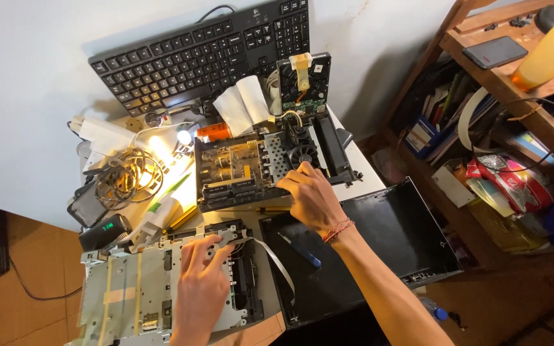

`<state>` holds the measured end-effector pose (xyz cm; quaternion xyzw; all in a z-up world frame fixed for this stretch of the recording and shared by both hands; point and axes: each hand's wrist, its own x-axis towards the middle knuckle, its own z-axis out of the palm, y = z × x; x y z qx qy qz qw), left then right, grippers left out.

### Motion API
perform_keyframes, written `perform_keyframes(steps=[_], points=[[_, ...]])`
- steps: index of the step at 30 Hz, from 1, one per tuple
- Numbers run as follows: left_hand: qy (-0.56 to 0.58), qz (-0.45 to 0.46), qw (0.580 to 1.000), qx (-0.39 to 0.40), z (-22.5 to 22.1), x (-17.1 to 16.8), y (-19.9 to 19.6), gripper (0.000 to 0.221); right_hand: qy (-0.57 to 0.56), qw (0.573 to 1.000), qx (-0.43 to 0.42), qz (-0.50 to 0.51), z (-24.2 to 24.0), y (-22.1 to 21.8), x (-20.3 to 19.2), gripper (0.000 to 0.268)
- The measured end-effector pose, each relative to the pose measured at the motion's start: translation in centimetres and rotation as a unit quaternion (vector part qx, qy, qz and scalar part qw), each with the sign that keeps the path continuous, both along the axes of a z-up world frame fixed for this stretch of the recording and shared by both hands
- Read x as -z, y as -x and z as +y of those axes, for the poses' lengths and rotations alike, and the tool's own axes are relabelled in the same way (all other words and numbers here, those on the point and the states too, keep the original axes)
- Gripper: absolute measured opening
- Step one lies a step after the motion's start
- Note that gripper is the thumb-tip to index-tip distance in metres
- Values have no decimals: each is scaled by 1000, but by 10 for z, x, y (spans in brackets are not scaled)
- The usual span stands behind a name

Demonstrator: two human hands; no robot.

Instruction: The person is disconnecting various internal cables and ribbon connectors from a game console during a repair or disassembly process.

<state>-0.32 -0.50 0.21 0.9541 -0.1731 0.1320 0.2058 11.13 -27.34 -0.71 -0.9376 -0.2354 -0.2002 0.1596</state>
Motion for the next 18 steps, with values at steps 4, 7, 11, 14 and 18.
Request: perform_keyframes(steps=[4,7,11,14,18], points=[[-1,-13,1000,6,0,1,0,55,-20,999,2,42,-2,-4,-2,57],[-1,-4,1000,2,0,3,-1,54,-40,995,9,96,-5,-5,-6,49],[20,-23,1000,5,1,5,-1,56,-56,978,42,199,-6,-6,-14,44],[21,-13,1000,2,0,3,-1,55,-71,958,52,272,-5,-5,-31,47],[11,-47,999,18,0,-4,-1,49,-92,956,-10,280,-9,-2,-50,39]])
